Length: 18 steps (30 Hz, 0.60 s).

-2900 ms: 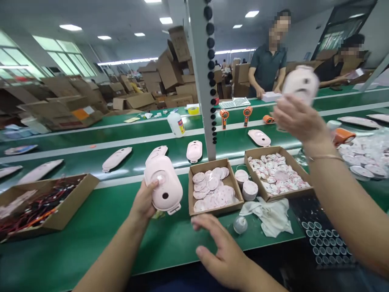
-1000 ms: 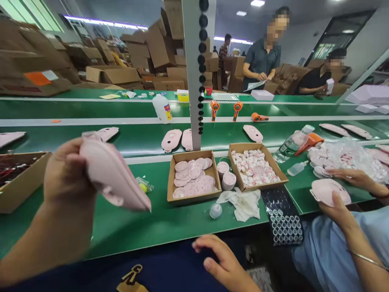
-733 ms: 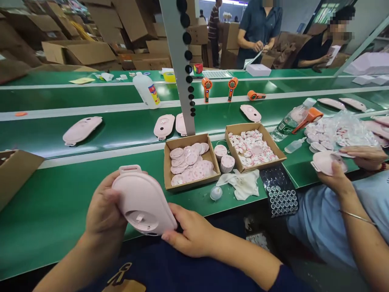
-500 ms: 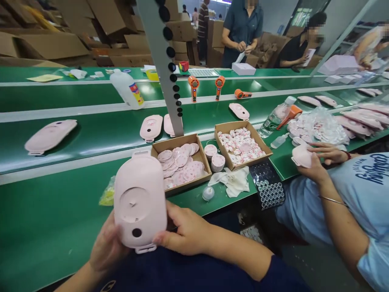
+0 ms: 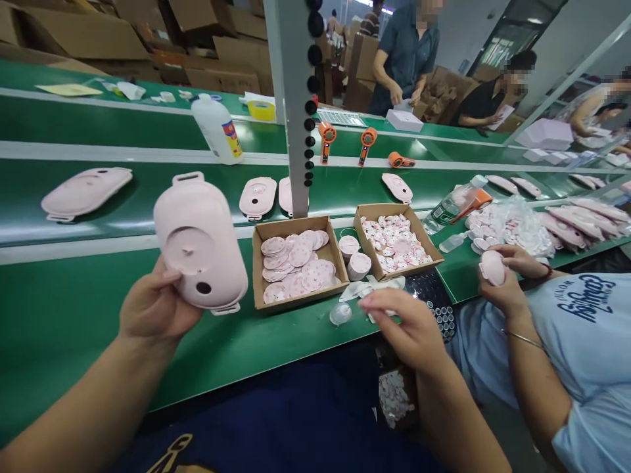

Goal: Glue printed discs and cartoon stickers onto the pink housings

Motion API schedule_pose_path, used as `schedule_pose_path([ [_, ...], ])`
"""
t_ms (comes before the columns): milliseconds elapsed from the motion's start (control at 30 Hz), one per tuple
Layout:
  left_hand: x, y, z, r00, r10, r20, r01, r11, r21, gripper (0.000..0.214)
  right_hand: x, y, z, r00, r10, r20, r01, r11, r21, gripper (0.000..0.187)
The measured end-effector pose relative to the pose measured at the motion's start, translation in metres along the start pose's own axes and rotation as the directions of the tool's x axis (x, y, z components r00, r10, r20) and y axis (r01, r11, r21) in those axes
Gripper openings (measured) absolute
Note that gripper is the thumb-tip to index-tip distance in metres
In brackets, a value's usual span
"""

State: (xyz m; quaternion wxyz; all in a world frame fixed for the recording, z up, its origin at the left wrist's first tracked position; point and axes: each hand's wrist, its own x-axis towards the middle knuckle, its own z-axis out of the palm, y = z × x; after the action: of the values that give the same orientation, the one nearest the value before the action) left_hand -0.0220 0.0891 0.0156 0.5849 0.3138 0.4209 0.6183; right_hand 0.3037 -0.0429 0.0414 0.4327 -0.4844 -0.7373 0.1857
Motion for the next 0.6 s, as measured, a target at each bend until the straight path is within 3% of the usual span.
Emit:
schedule_pose_path([
  [67,0.003,-0.003,0.005,0.995,-0.092,0.036,0.094,0.995,-0.038,0.052,0.016,0.011,-0.006,1.000,-0.012,-0.002,0.012,0.985,-0.172,0.019],
  [133,0.004,-0.009,0.007,0.982,-0.168,0.090,0.174,0.982,-0.075,0.057,0.041,0.020,-0.003,0.983,-0.087,0.162,0.131,0.951,-0.281,0.020],
  [167,0.005,-0.013,0.006,0.975,-0.190,0.113,0.199,0.976,-0.083,0.058,0.056,0.025,0.002,0.952,-0.119,0.281,0.209,0.926,-0.315,0.022],
  [233,0.005,-0.022,0.001,0.966,-0.220,0.136,0.232,0.969,-0.081,0.061,0.086,0.031,0.021,0.842,-0.115,0.527,0.350,0.859,-0.373,0.025],
  [300,0.004,-0.029,-0.007,0.960,-0.241,0.145,0.254,0.964,-0.081,0.064,0.112,0.036,0.047,0.692,-0.030,0.721,0.457,0.791,-0.406,0.030],
  [367,0.002,-0.033,-0.014,0.955,-0.249,0.160,0.265,0.960,-0.089,0.068,0.129,0.039,0.075,0.568,0.042,0.822,0.523,0.752,-0.401,0.032],
  [400,0.001,-0.035,-0.017,0.953,-0.246,0.178,0.265,0.960,-0.094,0.069,0.134,0.041,0.087,0.531,0.063,0.845,0.542,0.742,-0.395,0.032],
  [500,-0.003,-0.038,-0.021,0.938,-0.240,0.249,0.275,0.954,-0.115,0.074,0.144,0.046,0.108,0.511,0.098,0.854,0.556,0.721,-0.415,0.020],
  [600,-0.006,-0.039,-0.021,0.913,-0.258,0.317,0.317,0.936,-0.152,0.081,0.153,0.047,0.098,0.557,0.131,0.820,0.528,0.707,-0.471,0.008],
])
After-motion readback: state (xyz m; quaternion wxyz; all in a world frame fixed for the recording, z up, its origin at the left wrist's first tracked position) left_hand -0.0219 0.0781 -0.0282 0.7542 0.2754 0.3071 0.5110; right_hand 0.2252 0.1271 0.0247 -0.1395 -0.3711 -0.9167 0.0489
